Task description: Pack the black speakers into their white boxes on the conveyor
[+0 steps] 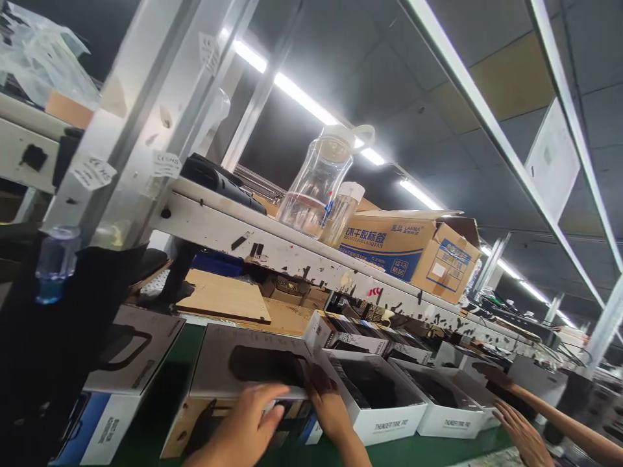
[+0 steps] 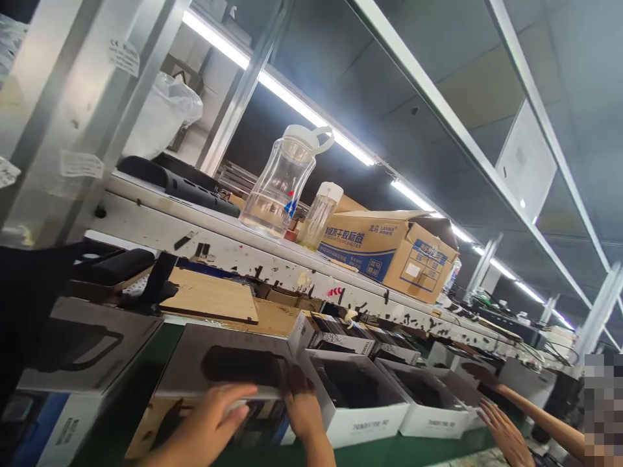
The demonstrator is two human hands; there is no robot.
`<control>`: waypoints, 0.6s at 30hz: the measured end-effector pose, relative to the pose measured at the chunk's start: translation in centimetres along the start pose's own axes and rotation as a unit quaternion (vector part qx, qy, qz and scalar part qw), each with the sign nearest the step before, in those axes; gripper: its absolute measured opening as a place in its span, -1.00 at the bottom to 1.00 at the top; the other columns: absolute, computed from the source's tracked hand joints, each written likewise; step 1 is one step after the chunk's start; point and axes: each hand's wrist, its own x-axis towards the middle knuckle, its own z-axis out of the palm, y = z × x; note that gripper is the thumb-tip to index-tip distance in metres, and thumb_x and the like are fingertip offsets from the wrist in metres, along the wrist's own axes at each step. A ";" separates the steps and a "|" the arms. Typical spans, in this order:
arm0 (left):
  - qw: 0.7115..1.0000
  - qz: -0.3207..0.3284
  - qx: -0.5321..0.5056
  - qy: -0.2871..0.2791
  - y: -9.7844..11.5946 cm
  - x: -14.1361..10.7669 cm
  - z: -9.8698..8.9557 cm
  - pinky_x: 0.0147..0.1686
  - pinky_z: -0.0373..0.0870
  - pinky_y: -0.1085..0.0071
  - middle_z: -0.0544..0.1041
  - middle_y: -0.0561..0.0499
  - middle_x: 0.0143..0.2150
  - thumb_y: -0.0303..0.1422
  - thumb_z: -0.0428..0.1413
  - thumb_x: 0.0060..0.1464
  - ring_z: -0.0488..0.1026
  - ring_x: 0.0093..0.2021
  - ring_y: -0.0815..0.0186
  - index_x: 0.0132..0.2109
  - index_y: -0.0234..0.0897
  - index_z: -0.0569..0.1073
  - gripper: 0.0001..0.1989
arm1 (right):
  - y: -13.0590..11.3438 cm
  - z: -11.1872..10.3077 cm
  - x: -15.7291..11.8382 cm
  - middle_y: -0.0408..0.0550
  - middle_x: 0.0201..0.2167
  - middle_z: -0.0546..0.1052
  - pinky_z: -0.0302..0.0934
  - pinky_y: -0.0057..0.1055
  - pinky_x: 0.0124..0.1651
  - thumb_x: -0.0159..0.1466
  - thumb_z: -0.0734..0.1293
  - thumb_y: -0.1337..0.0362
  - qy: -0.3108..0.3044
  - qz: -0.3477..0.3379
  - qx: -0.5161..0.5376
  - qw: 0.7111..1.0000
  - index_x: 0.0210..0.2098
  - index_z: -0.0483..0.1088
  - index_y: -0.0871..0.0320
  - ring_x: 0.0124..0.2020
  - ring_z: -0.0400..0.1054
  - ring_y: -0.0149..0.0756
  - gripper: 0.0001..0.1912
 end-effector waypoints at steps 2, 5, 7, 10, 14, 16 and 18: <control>0.976 0.018 -0.185 -0.110 -0.2 0.0 1.5 0.20 0.25 0.24 0.50 -0.10 0.12 -0.08 0.00 0.16 0.39 0.15 0.18 0.11 -0.20 0.44 -0.53 | -0.6 -0.2 0.5 -0.07 0.24 0.32 0.13 -0.08 0.27 0.30 0.13 0.45 -0.008 -0.003 0.009 1.000 0.22 0.19 -0.18 0.29 0.14 -0.12 -0.42; 0.920 -0.034 -0.289 -0.263 -0.8 -0.3 1.8 0.19 0.26 0.21 0.47 -0.20 0.14 0.12 0.14 -0.03 0.38 0.17 0.10 0.15 -0.31 0.40 -0.26 | -1.8 -0.8 1.0 0.02 0.27 0.27 0.08 -0.01 0.28 0.24 0.13 0.52 -0.023 0.022 0.063 0.998 0.23 0.22 -0.06 0.33 0.06 -0.08 -0.38; 0.909 -0.041 -0.295 -0.290 -1.1 -0.4 0.7 0.20 0.24 0.22 0.42 -0.21 0.20 0.14 0.21 -0.13 0.33 0.21 0.09 0.19 -0.32 0.36 -0.16 | -2.7 -1.5 1.1 0.06 0.26 0.29 0.08 -0.04 0.28 0.25 0.13 0.48 -0.032 0.055 0.101 0.993 0.20 0.26 0.02 0.32 0.08 -0.09 -0.45; 0.903 -0.040 -0.293 -0.311 -1.8 -0.3 -1.1 0.20 0.24 0.25 0.44 -0.18 0.19 0.09 0.21 -0.08 0.34 0.20 0.13 0.18 -0.31 0.37 -0.22 | -4.0 -3.9 0.6 0.12 0.19 0.38 0.15 -0.14 0.23 0.31 0.13 0.28 -0.029 0.123 0.160 0.979 0.19 0.26 0.16 0.24 0.20 -0.10 -0.54; 0.903 -0.048 -0.271 -0.331 -2.4 -0.5 -1.8 0.17 0.27 0.17 0.50 -0.27 0.10 0.09 0.18 -0.06 0.44 0.10 0.10 0.15 -0.41 0.39 -0.22 | -5.3 -10.5 -1.9 0.07 0.15 0.42 0.16 -0.29 0.21 0.29 0.16 0.07 0.019 0.136 0.331 0.934 0.16 0.27 0.20 0.16 0.29 -0.21 -0.48; 0.901 -0.042 -0.270 -0.337 -2.5 -0.6 -1.8 0.16 0.29 0.17 0.51 -0.27 0.08 0.08 0.18 -0.05 0.45 0.09 0.10 0.15 -0.41 0.39 -0.24 | -5.7 -14.0 -4.3 0.02 -0.06 0.56 0.27 -0.33 0.05 0.27 0.16 0.03 0.009 0.125 0.409 0.904 -0.04 0.41 0.17 -0.05 0.43 -0.24 -0.56; 0.899 -0.032 -0.281 -0.335 -2.4 -0.6 -1.9 0.17 0.28 0.23 0.50 -0.24 0.10 0.05 0.18 -0.02 0.42 0.12 0.14 0.15 -0.39 0.38 -0.28 | -5.8 -15.9 -7.7 -0.06 -0.38 0.60 0.30 -0.36 -0.20 0.25 0.16 0.04 -0.054 0.128 0.366 0.920 -0.31 0.49 0.12 -0.33 0.46 -0.27 -0.63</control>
